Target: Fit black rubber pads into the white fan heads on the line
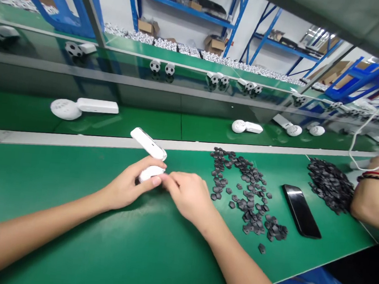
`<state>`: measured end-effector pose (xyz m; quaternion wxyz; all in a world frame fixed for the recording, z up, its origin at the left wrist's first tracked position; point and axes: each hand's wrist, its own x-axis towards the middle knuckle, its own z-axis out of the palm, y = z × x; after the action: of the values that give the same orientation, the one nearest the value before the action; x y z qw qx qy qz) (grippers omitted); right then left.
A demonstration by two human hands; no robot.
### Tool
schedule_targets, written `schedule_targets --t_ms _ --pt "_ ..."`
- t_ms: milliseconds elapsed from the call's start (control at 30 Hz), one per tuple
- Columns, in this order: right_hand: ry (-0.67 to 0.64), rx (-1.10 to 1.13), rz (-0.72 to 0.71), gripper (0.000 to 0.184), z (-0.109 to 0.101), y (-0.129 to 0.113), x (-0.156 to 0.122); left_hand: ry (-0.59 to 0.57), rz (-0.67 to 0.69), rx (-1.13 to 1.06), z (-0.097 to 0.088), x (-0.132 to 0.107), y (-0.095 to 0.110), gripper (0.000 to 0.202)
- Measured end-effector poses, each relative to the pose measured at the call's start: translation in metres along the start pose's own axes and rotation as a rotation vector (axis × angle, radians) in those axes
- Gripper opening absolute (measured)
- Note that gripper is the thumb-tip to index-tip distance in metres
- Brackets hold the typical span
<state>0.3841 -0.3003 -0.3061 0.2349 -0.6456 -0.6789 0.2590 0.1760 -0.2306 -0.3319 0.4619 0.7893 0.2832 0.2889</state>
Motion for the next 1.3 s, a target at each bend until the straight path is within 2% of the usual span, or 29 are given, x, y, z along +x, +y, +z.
schedule_targets --t_ms 67,167,233,300,400,500,567,667,733,800,900,1067,1167,1300 --pt "0.050 -0.057 0.137 0.055 -0.022 0.014 0.002 0.017 -0.077 -0.098 -0.003 -0.001 0.000 0.030" --pt "0.159 -0.375 0.321 0.055 -0.056 0.040 0.001 0.017 -0.152 -0.221 -0.007 -0.004 0.002 0.031" --pt "0.106 -0.471 0.401 0.053 -0.071 0.055 0.001 0.001 -0.164 -0.257 -0.008 -0.005 0.003 0.030" --pt "0.022 -0.488 0.431 0.051 -0.076 0.063 0.001 -0.024 -0.171 -0.270 -0.009 -0.005 0.004 0.029" --pt "-0.049 -0.495 0.414 0.047 -0.074 0.067 0.003 -0.081 -0.177 -0.262 -0.010 -0.004 0.005 0.029" --pt "-0.051 -0.516 0.389 0.040 -0.073 0.068 0.003 -0.151 -0.146 -0.142 -0.011 -0.004 0.006 0.034" --pt "-0.023 -0.510 0.370 0.037 -0.075 0.066 0.002 -0.157 -0.108 -0.029 -0.009 -0.005 0.007 0.055" --pt "0.006 -0.361 0.250 0.035 -0.073 0.059 0.000 -0.119 -0.070 0.072 -0.002 -0.008 0.007 0.104" --pt "-0.057 -0.179 0.125 0.036 -0.068 0.051 -0.001 -0.090 -0.055 0.117 0.002 -0.010 0.006 0.119" --pt "-0.151 -0.011 0.031 0.037 -0.059 0.042 -0.001 -0.052 -0.043 0.146 0.005 -0.010 0.004 0.124" --pt "-0.216 0.172 -0.015 0.037 -0.043 0.030 0.000 0.007 -0.030 0.094 0.004 -0.007 0.001 0.111" --pt "-0.210 0.404 -0.063 0.033 -0.018 0.012 -0.001 0.006 0.028 0.125 -0.001 -0.005 -0.001 0.057" --pt "-0.167 0.500 -0.043 0.031 -0.005 0.003 -0.003 -0.029 0.023 0.164 -0.001 -0.007 -0.001 0.045" --pt "-0.102 0.559 0.040 0.032 0.007 -0.002 -0.007 -0.041 -0.023 0.175 0.001 -0.010 -0.001 0.041"
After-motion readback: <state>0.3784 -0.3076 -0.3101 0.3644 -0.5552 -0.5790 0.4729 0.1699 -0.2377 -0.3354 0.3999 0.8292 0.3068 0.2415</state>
